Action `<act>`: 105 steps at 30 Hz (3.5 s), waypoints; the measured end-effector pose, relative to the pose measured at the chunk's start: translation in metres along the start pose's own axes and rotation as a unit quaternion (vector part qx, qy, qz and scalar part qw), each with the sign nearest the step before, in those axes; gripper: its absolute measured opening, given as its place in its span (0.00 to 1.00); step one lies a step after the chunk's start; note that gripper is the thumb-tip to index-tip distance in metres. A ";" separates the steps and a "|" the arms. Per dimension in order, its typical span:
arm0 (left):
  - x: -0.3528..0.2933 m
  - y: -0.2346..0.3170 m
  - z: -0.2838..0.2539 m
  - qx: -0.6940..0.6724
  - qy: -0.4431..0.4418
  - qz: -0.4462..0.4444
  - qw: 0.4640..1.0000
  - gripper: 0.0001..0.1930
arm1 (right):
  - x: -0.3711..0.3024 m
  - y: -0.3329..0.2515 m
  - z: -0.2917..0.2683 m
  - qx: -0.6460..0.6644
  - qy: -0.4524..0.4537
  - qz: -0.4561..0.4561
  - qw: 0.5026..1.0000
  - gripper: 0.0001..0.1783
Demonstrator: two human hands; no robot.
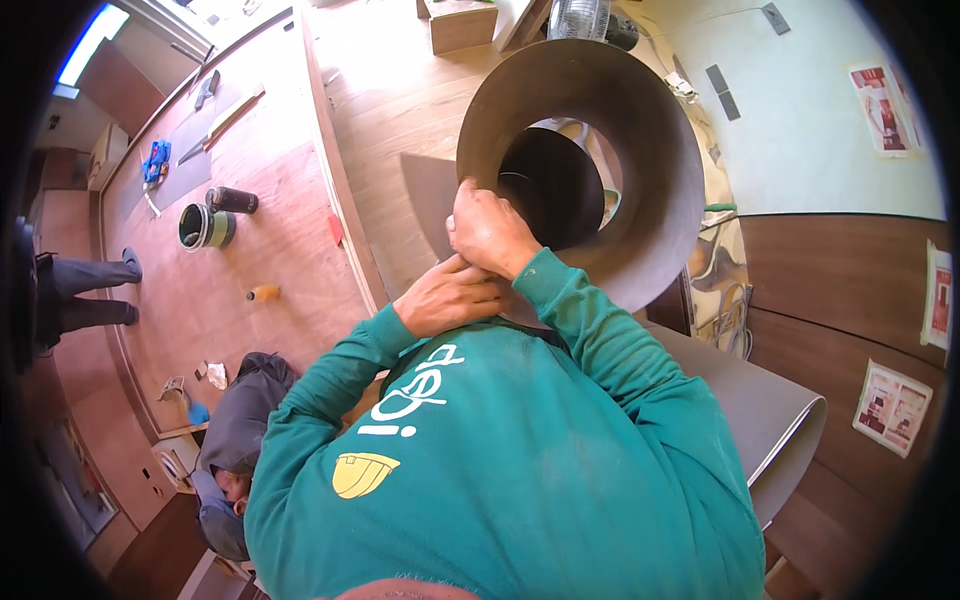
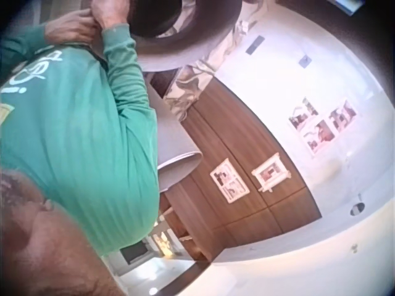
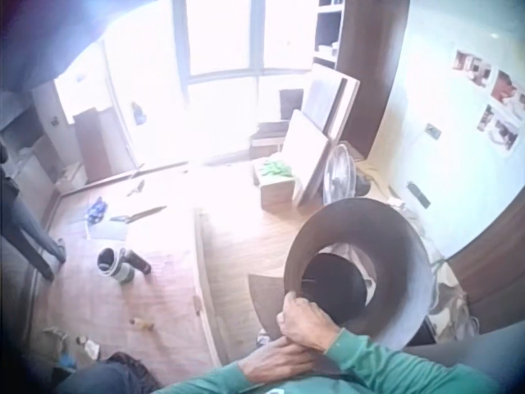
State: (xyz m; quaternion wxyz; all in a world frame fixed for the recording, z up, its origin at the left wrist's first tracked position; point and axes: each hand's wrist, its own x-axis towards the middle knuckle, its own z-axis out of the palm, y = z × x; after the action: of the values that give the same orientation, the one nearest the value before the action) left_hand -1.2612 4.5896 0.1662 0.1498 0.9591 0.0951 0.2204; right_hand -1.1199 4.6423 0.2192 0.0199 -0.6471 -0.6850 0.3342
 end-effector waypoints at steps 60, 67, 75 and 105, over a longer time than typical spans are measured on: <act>0.143 -0.213 0.069 -0.293 -0.054 -0.410 0.862 0.21 | -0.021 0.126 -0.028 -0.107 -0.316 -0.258 0.907 0.35; 0.141 -0.274 0.154 -0.350 -0.030 -0.523 0.776 0.21 | 0.017 0.219 0.015 -0.040 -0.210 -0.160 0.964 0.32; 0.051 -0.307 0.266 -0.432 0.037 -0.553 0.712 0.27 | 0.064 0.260 0.108 0.030 -0.201 -0.068 0.977 0.34; -0.085 -0.172 0.396 -0.747 -0.025 -0.621 0.237 0.45 | -0.266 0.217 0.314 0.280 0.191 0.517 0.786 0.24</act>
State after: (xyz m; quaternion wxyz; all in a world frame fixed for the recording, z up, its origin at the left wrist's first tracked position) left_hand -1.1778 4.6323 -0.2639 0.8911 0.0615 0.4496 0.0066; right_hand -1.0319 4.2539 -0.0216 0.1547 -0.9210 -0.1067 0.3411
